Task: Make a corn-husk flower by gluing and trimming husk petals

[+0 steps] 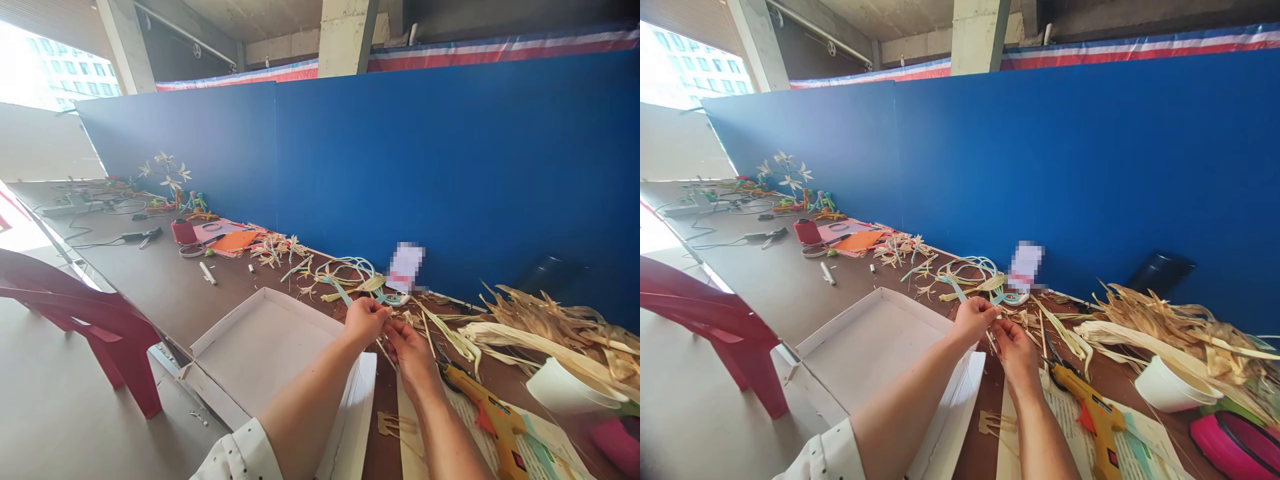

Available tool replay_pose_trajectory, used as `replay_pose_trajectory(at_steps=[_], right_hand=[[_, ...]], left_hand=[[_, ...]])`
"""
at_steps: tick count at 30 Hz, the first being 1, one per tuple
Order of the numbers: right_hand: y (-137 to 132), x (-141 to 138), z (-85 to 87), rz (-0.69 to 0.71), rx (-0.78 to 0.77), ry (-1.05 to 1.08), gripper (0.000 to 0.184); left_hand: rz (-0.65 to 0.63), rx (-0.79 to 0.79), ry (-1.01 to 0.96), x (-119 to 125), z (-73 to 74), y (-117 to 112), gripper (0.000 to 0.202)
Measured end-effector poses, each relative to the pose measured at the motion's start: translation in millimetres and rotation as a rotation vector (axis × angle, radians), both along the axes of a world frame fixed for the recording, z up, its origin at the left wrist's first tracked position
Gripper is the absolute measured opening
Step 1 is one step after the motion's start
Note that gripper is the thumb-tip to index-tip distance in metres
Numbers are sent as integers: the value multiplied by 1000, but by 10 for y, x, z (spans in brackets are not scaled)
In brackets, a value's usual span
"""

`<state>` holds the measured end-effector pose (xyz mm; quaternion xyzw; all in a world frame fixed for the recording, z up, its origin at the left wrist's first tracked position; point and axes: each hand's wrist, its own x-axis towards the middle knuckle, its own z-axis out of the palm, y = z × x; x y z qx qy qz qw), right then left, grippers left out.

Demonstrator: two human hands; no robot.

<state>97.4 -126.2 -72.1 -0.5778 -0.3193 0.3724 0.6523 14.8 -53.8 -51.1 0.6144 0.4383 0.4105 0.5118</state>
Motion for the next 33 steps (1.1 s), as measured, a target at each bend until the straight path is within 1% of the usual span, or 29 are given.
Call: replay_pose_trajectory(at_steps=[3, 7, 12, 14, 16, 19, 21, 25, 28, 33], right_hand=[[11, 19, -19, -44, 3, 47, 47], [10, 20, -24, -29, -1, 43, 45], [1, 14, 6, -49, 12, 35, 45], [3, 47, 12, -85, 31, 30, 45], [6, 102, 11, -153, 70, 39, 46], [9, 181, 10, -231, 147, 93, 47], [6, 203, 20, -239, 171, 130, 48], [-17, 179, 72, -183, 160, 232, 49], [-43, 163, 135, -115, 153, 314, 49], [-103, 162, 255, 24, 140, 333, 41]], left_hand=[[0, -4, 19, 0, -7, 0, 23], [-17, -14, 34, -4, -12, 4, 29], [-56, -71, -70, -7, -17, 4, 39], [-101, -76, -150, -12, -13, -9, 43], [-169, -70, -206, -19, -1, -30, 47], [-233, -89, -189, -24, 19, -61, 49], [-261, -132, -176, -21, 22, -70, 45], [-327, -232, -260, -15, 3, -67, 39], [-386, -301, -370, -28, 0, -66, 40], [-519, -459, -583, -71, 48, -87, 41]])
